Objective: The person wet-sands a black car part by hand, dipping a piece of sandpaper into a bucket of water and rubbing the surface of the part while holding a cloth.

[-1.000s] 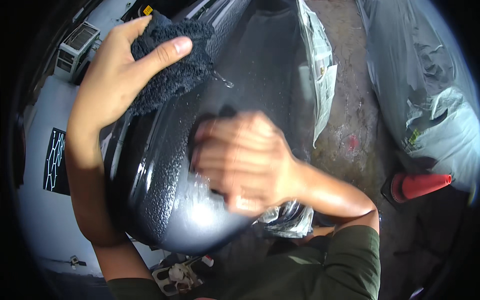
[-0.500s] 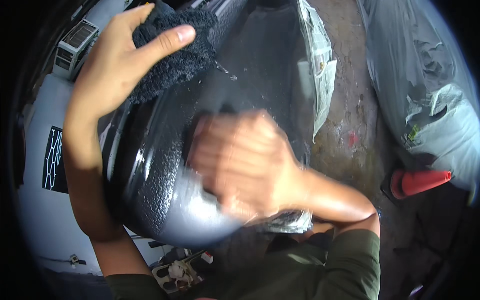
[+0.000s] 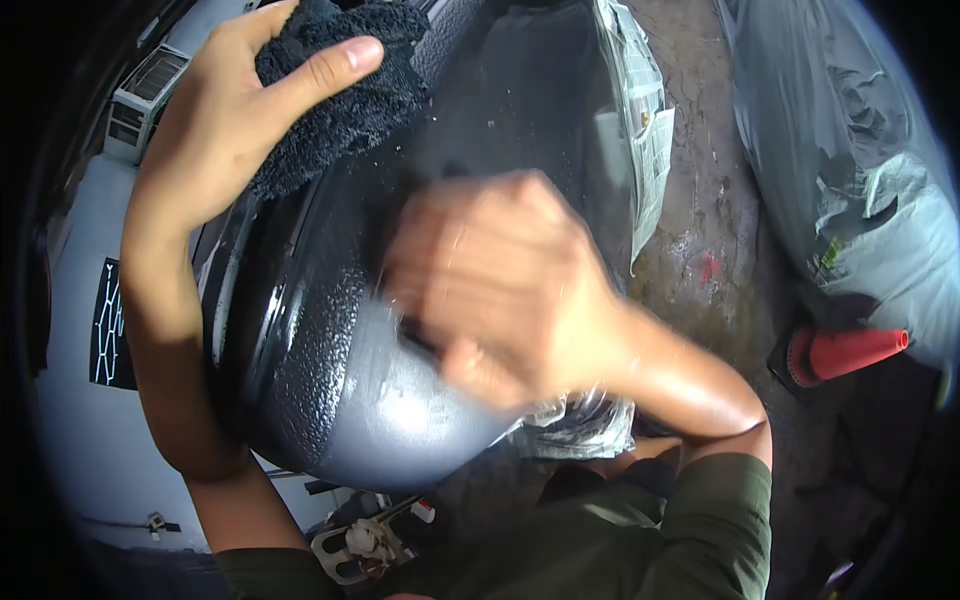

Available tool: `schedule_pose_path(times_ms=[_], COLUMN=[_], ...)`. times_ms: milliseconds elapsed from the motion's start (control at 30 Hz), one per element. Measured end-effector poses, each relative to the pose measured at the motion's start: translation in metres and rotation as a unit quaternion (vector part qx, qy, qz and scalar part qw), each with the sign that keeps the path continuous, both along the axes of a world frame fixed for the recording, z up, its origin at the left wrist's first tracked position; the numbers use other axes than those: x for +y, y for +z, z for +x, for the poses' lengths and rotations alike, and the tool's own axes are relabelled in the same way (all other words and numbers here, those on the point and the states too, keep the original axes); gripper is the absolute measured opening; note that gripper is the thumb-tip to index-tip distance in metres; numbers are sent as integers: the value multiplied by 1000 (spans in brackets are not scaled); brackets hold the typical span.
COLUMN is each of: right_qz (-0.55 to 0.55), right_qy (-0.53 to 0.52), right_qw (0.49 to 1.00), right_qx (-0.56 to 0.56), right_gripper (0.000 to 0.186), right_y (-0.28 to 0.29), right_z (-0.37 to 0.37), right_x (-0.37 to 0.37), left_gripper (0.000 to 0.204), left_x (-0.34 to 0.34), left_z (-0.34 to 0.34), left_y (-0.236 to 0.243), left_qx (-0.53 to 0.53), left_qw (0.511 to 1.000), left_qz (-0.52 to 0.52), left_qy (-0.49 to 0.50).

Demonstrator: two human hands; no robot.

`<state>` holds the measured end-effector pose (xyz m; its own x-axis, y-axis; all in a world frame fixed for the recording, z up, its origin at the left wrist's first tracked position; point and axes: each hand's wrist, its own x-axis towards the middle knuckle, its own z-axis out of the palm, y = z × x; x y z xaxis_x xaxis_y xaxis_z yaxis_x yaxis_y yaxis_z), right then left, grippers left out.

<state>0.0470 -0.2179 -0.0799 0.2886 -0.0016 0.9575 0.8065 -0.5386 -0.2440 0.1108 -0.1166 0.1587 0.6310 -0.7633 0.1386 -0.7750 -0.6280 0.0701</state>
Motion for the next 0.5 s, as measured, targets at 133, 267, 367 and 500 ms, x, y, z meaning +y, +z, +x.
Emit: schedule_pose_path(times_ms=[133,267,367,500], right_qz=[-27,21,-28,5], right_qy=[19,-13,14,4], right_qw=[999,999,999,1000], right_qx=[-20,46,-7,8], right_gripper=[28,28,28,22], right_y=[3,2,6,-1], right_z=[-7,1,-12,6], right_x=[2,-7,4,-9], left_gripper=[55,51,46,47], left_x=[-2,-4,1,18], left_z=[5,3,-2,37], left_y=[-26,-7,-18,-15], left_qx=[-161,-14,-83,0], left_qw=[981,999,996,999], left_qz=[-95,-43,-17,-21], left_qy=[-53,9,-1,-33])
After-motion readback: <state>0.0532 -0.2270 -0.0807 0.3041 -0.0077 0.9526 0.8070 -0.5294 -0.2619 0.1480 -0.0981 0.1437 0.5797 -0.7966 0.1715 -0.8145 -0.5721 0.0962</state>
